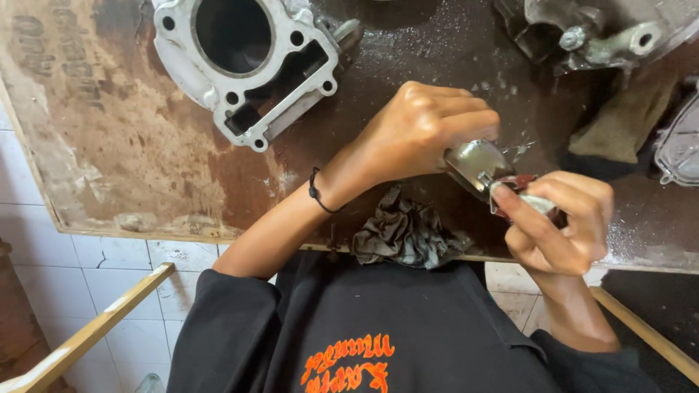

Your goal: The person scrubs various disassembled mechanical parts, including a circular metal cover and a smaller cylindrical component, using a red abrasive pad. The person holds the parts with one hand and scrubs the surfaces with the other, occasionally turning the items to clean different sides.

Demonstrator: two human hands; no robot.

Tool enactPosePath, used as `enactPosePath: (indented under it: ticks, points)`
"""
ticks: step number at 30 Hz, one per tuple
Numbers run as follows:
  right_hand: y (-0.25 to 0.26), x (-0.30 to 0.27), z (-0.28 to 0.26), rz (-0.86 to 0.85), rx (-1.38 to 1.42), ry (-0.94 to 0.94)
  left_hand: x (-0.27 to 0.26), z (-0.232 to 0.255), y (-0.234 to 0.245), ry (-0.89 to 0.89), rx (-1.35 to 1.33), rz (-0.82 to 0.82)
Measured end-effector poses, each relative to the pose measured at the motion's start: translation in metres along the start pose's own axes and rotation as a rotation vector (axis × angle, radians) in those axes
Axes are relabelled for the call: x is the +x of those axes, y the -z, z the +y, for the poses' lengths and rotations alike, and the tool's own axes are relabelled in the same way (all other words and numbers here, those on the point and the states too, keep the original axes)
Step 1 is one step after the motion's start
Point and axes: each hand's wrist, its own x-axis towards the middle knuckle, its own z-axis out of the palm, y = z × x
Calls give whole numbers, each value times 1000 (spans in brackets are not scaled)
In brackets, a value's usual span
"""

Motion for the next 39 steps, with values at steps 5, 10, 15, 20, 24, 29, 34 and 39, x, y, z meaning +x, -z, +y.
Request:
enactPosePath:
  ticks: [5, 10, 15, 20, 24, 29, 34, 39]
  points:
    - [0, 21, -6, -17, -16, 8, -2, -4, -3, 1, -24, 10]
    - [-5, 4, 5, 19, 9, 16, -9, -8, -7, 8, 9, 5]
    - [2, 36, -15, -37, -11, 31, 1, 2, 8, 25, -46, -34]
    - [5, 19, -10, -58, -27, -9, -3, -3, 6, 9, -53, 6]
    - [-9, 30, -11, -10, -16, 28, 4, 2, 7, 23, -58, -38]
    - [-7, 11, -4, 32, 23, 34, -6, -8, -5, 12, -20, 3]
    - [-12, 28, -7, 72, -41, 8, -6, -9, -6, 13, -32, 12]
    - [-21, 12, 10, 91, 101, -63, -3, -11, 1, 104, -100, 44]
